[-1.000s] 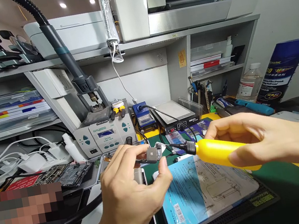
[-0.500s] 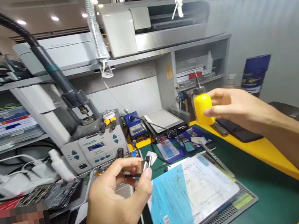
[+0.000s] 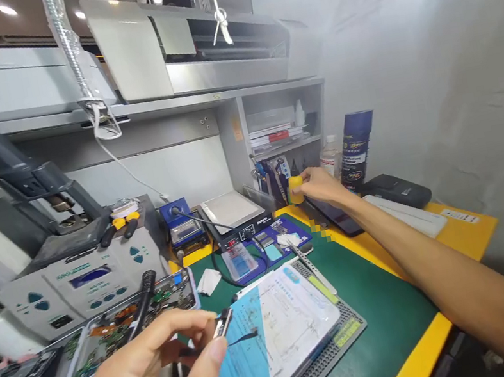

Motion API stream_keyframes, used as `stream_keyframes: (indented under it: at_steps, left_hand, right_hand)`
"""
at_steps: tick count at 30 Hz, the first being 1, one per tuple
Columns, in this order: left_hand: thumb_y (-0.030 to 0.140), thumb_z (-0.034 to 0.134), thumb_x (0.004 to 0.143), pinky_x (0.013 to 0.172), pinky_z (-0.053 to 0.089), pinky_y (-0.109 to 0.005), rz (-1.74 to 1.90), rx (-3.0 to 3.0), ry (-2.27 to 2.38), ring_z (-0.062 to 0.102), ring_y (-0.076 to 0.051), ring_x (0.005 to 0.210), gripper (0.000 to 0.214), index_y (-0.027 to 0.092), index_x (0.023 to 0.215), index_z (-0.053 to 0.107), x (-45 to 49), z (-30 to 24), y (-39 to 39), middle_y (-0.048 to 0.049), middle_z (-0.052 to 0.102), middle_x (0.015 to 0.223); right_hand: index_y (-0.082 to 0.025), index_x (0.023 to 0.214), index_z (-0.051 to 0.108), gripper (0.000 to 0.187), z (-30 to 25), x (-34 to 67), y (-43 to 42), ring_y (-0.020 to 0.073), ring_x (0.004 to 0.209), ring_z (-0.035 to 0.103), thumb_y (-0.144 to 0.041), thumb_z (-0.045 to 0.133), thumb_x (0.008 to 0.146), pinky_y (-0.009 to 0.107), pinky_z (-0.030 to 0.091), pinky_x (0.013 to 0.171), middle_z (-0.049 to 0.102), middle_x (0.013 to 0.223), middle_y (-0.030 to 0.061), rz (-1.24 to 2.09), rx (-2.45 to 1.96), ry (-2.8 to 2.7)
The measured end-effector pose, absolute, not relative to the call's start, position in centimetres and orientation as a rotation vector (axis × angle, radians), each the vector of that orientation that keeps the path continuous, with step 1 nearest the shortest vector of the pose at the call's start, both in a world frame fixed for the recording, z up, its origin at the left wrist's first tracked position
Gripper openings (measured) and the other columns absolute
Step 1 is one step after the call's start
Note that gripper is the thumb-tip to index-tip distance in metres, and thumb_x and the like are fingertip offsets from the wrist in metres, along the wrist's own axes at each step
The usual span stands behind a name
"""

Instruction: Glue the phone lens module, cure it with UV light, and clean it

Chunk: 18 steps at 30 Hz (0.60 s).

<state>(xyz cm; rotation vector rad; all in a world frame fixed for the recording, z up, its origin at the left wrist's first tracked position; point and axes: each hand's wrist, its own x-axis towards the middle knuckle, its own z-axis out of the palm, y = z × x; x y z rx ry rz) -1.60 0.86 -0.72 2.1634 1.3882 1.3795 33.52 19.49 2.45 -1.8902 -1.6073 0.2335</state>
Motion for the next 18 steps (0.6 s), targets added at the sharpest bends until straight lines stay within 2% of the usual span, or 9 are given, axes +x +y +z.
stream_keyframes:
  at_steps: [3, 8, 18]
  left_hand:
    - [0.031, 0.069, 0.078, 0.054, 0.06, -0.02, 1.18, 2.081, 1.268, 0.074, -0.018, 0.061, 0.008, 0.026, 0.083, 0.074, -1.4, 0.4, 0.4, 0.0005, 0.078, 0.076]
    - [0.032, 0.067, 0.071, 0.067, 0.057, -0.022, 1.188, 1.756, 1.44, 0.067, -0.016, 0.067, 0.012, 0.022, 0.073, 0.073, 0.2, 2.0, -0.9, 0.0004, 0.072, 0.072]
    - [0.037, 0.065, 0.07, 0.07, 0.049, -0.023, 1.081, 1.623, 1.394, 0.06, -0.014, 0.069, 0.016, 0.022, 0.071, 0.07, 0.4, 2.3, -1.1, 0.0013, 0.068, 0.071]
  right_hand:
    - [-0.015, 0.118, 0.063, 0.031, 1.4, 33.1, 20.4, 0.0246, 0.101, 0.066, -0.036, 0.063, 0.095, 0.042, 0.057, 0.085, 0.065, 0.118, 0.007, 0.245, -1.982, -1.665]
    - [-0.015, 0.117, 0.064, 0.03, -0.1, 33.3, 21.6, 0.0234, 0.101, 0.066, -0.036, 0.063, 0.096, 0.042, 0.057, 0.086, 0.066, 0.118, 0.008, 0.235, -2.092, -1.726]
    - [-0.016, 0.12, 0.062, 0.032, -1.0, 33.4, 22.6, 0.0227, 0.101, 0.066, -0.037, 0.062, 0.096, 0.042, 0.057, 0.085, 0.065, 0.118, 0.0086, 0.146, -2.187, -1.741]
